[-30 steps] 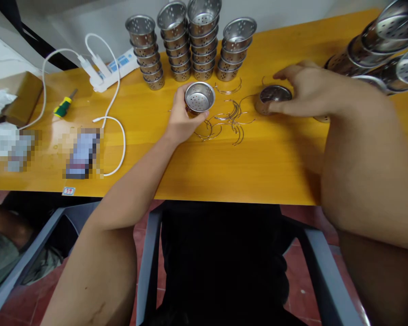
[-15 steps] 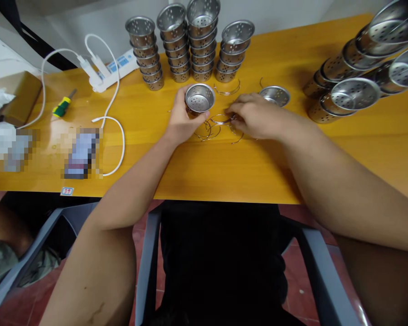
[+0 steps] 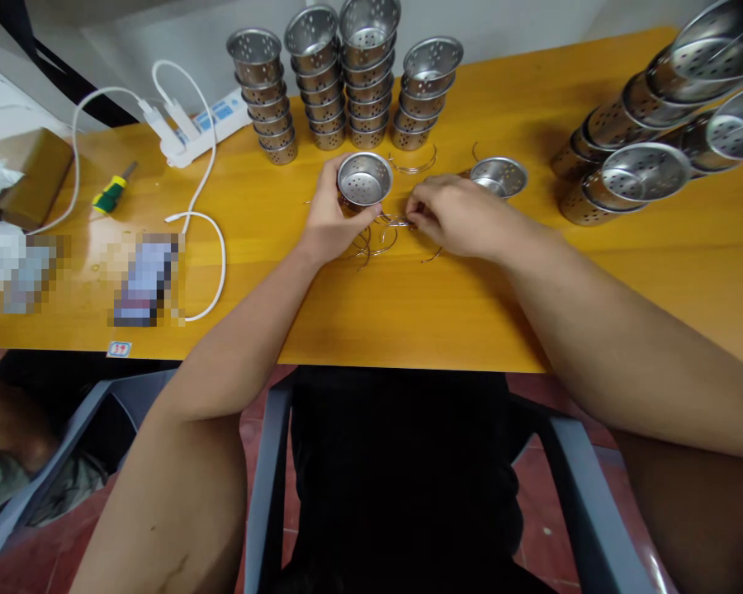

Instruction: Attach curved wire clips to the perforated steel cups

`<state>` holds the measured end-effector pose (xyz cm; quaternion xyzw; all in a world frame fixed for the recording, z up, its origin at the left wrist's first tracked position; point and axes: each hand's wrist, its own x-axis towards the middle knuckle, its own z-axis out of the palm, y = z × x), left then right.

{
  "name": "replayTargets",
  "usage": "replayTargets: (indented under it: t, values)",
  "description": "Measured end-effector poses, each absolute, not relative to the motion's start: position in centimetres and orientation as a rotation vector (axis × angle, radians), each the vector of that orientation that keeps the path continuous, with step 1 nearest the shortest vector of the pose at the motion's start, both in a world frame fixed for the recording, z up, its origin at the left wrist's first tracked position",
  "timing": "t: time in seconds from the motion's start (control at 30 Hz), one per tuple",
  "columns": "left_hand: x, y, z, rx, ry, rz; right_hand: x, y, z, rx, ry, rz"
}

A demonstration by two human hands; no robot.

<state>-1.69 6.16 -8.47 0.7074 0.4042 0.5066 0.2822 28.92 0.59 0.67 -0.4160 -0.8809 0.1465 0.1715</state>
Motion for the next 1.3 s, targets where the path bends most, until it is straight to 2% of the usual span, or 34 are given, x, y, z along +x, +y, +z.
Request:
replayTargets:
  t: [0.8,1.07,1.3]
  values:
    - [-2.4,8.0,-10.6,1.992,1.010,1.341,28.7,-1.1,2.4,-1.130,-2.299,0.622]
    - [-1.4,6.7,-8.3,1.835,1.055,1.393,28.9,-1.1,2.6,-1.116,-2.306,0.580]
    - [-1.2,5.9,-7.7,1.923,1.069,1.355,28.1,-1.7,2.0,-1.145,-2.124,0.707]
